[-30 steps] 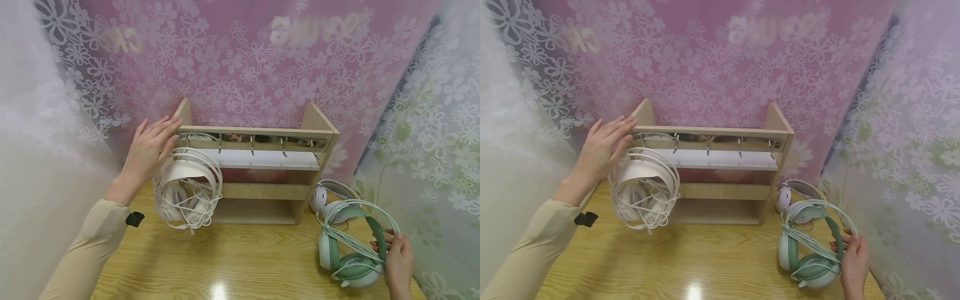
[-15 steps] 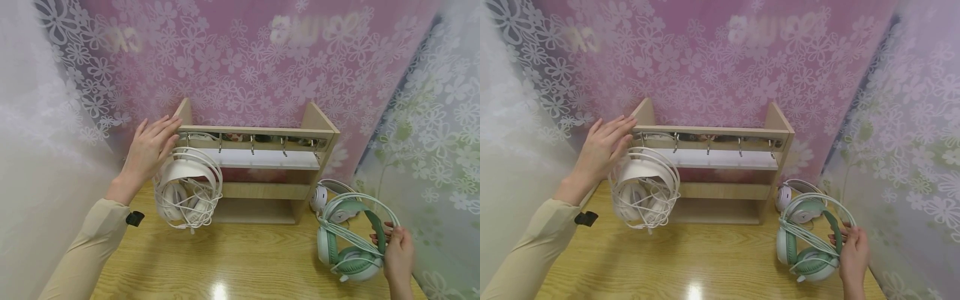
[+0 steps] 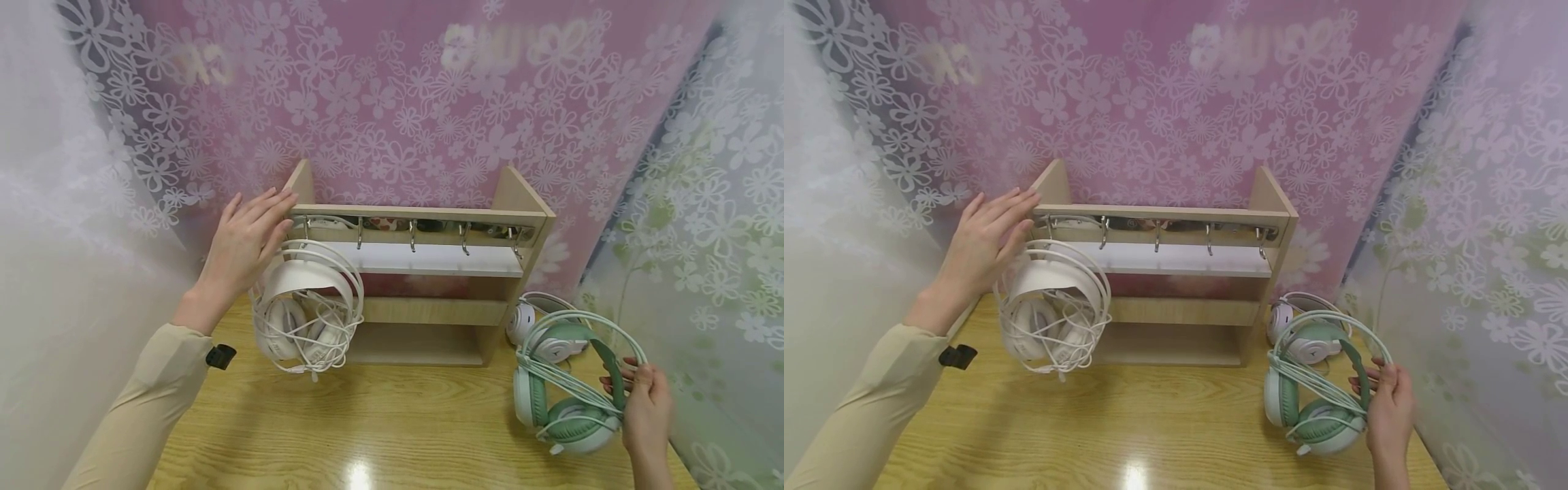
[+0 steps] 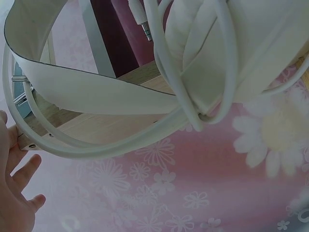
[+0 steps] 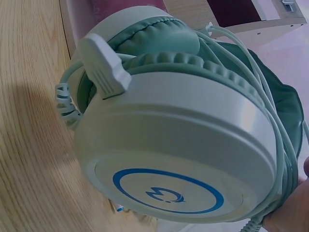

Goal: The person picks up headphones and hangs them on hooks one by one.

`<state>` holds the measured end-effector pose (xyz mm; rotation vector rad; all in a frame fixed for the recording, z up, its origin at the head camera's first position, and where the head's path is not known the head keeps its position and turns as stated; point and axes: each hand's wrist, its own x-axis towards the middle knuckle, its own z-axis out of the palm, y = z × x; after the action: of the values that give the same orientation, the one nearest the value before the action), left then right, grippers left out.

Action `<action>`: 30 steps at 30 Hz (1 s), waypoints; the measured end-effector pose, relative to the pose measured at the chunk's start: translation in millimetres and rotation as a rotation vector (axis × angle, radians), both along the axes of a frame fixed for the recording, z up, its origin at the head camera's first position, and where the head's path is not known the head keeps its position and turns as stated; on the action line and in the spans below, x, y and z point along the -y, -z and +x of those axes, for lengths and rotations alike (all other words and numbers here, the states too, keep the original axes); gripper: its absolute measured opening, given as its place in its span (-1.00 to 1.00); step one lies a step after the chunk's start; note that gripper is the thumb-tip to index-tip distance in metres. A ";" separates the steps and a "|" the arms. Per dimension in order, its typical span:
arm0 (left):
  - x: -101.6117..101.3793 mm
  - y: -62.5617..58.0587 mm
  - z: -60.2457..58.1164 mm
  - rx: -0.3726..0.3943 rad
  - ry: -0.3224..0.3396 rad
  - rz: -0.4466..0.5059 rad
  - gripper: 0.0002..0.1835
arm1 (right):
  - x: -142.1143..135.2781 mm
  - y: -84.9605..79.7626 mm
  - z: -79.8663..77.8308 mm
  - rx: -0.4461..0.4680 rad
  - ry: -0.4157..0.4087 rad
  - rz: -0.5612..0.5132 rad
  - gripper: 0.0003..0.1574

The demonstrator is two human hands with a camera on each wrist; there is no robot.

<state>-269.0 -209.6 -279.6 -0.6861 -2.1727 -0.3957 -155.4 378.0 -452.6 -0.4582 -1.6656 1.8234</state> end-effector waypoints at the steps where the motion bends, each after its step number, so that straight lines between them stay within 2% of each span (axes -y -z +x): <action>1: 0.1 0.1 -0.1 0.001 0.000 0.000 -0.54 | 0.2 -0.2 -0.1 0.011 0.000 0.014 -0.65; 5: 0.6 0.1 -0.4 0.002 -0.001 0.000 -0.54 | 2.0 -1.5 0.2 0.028 -0.002 0.042 -0.66; 13: 0.5 0.2 -0.6 0.008 0.000 -0.002 -0.55 | 8.1 -3.0 -0.8 -0.037 -0.024 -0.023 -0.64; 19: 0.2 0.1 0.1 0.008 0.000 -0.001 -0.55 | 13.9 -5.7 -0.9 -0.058 -0.025 -0.010 -0.65; 30: 0.5 -0.1 0.0 0.014 0.000 0.004 -0.55 | 23.9 -12.9 1.1 -0.007 -0.027 0.064 -0.64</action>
<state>-269.0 -210.1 -279.6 -0.6832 -2.1840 -0.4060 -154.3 354.2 -439.8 -0.4026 -1.7279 1.7829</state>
